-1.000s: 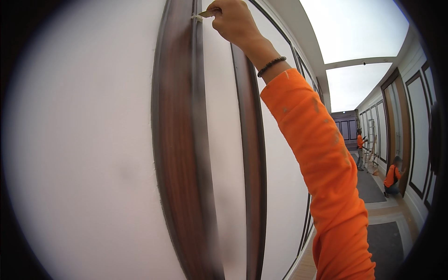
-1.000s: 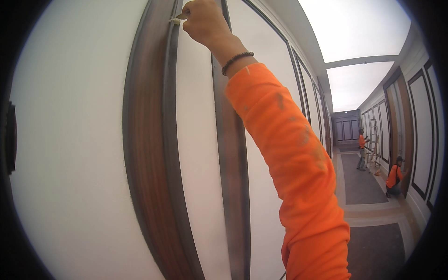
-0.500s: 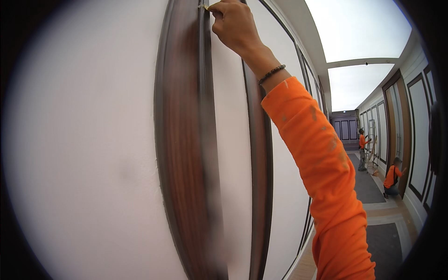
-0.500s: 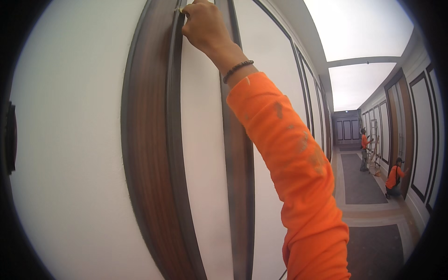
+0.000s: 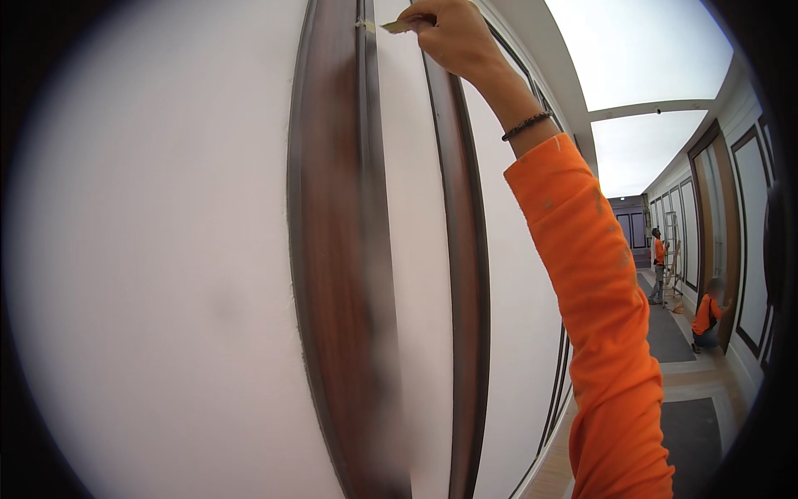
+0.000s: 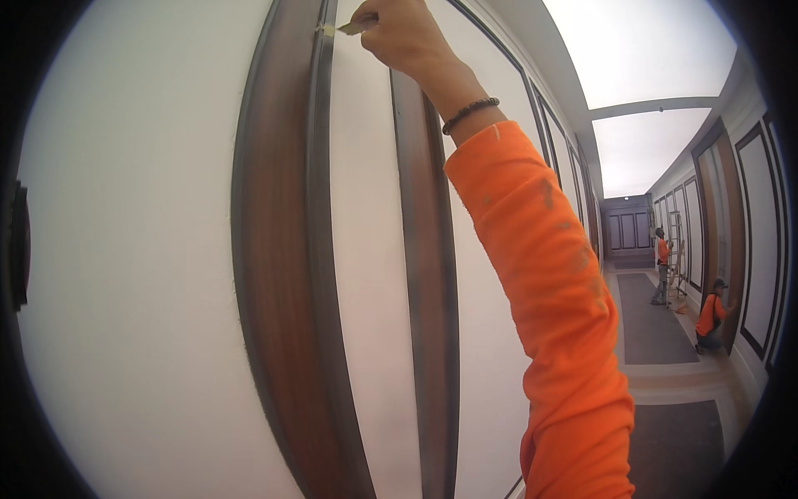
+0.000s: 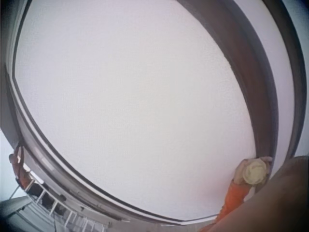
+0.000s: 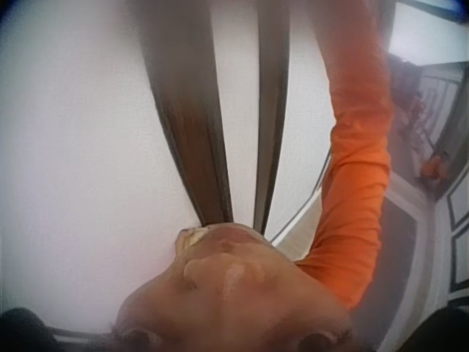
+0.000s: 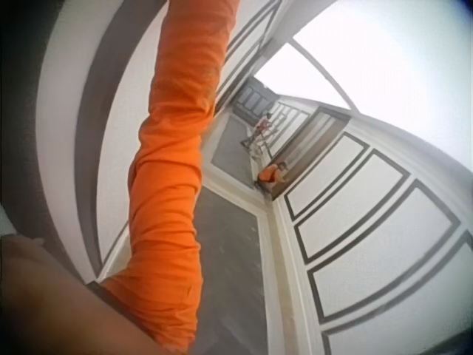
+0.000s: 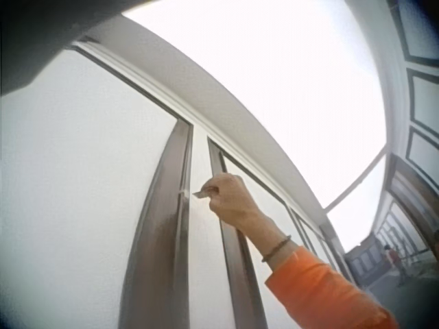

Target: The person applies a yellowish paste to the seams of a wall panel using a small spatula. They repeatedly scoop paste from a container and smooth it into the gaps between the white and dark wood trim. The person walks down a hallway and briefly enters a cluttered room before returning to the wall.

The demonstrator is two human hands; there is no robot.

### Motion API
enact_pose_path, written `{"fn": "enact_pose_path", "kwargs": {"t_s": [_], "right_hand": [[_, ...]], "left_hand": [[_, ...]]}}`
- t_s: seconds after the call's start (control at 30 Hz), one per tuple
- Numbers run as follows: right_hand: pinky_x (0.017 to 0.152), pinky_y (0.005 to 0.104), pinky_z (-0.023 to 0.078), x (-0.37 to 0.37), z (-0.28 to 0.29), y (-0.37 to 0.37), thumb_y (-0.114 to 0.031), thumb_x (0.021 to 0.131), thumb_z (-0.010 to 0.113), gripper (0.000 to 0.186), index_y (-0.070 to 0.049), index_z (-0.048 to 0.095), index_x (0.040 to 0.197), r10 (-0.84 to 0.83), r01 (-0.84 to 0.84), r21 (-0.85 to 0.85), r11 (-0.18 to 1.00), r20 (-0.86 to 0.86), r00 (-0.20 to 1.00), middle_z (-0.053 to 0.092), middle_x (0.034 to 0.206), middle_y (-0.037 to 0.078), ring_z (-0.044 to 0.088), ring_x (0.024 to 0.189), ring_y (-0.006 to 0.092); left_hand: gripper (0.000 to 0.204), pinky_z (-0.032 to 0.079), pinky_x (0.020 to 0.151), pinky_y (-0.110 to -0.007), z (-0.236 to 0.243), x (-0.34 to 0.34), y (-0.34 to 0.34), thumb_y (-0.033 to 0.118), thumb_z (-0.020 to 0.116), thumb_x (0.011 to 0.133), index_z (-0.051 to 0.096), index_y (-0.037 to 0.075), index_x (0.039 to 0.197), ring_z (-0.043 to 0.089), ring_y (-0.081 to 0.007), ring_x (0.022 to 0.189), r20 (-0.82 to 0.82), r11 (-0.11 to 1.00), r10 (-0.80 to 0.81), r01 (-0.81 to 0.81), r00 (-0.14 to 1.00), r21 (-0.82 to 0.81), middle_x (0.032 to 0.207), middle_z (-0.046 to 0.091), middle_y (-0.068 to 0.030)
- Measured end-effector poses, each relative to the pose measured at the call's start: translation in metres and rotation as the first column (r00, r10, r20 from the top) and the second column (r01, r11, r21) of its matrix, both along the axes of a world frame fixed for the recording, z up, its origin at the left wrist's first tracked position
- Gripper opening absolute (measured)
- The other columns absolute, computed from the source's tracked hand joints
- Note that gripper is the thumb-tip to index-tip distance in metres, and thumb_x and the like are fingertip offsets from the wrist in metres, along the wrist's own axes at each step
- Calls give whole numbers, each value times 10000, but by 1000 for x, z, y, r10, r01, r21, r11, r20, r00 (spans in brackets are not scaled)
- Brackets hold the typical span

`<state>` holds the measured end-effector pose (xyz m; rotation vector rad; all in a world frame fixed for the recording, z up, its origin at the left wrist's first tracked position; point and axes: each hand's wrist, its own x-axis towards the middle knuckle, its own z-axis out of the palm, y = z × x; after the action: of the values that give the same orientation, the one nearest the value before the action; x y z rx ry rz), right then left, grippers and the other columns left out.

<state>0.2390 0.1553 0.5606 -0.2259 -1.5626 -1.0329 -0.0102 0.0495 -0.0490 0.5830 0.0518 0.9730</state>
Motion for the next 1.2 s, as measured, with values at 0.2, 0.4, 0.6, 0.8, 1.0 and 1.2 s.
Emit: {"fn": "enact_pose_path", "kwargs": {"t_s": [0.2,0.4,0.6,0.8,1.0,1.2], "right_hand": [[892,450,511,-15,20,-8,-8,915,559,213,57,753,972,57,-51,156,986,-37,998,694,990,237,651,940,353],[859,423,522,-28,16,-11,13,931,536,216,78,736,976,17,-16,179,984,-7,1000,678,999,233,645,911,338],[802,409,530,-29,-5,0,45,937,506,227,98,724,973,58,-55,158,986,-15,998,669,959,225,630,841,326],[756,380,540,-21,-20,9,20,924,528,215,99,723,964,74,-68,258,964,-15,997,681,906,221,647,796,312],[584,282,516,1,-22,20,-62,880,636,211,19,751,1038,273,-262,94,961,-138,952,683,793,79,616,636,156],[654,321,527,26,-35,20,-67,867,627,218,6,757,1025,544,-628,-230,743,-337,768,715,785,113,649,687,188]], "left_hand": [[684,550,734,-374,7,3,-12,454,450,966,480,-99,1367,649,-285,881,-18,998,57,-57,998,-29,1058,656,-191],[684,535,695,-369,11,4,-17,475,445,962,493,-80,1359,635,-281,845,-30,995,86,-88,996,-45,1055,650,-181],[684,520,657,-365,-1,3,-22,495,441,957,506,-61,1350,620,-277,809,-28,991,124,-125,992,-56,1052,644,-172],[685,504,618,-360,-5,0,-21,515,436,953,519,-42,1342,605,-274,773,-25,983,169,-171,985,-73,1048,638,-162],[686,489,580,-356,-2,-1,-18,536,431,949,532,-23,1333,591,-270,737,-52,963,251,-255,966,-89,1045,632,-152],[688,474,542,-352,-11,-7,-12,556,427,944,545,-4,1325,576,-266,701,-85,912,392,-399,916,-95,1042,627,-142]]}}
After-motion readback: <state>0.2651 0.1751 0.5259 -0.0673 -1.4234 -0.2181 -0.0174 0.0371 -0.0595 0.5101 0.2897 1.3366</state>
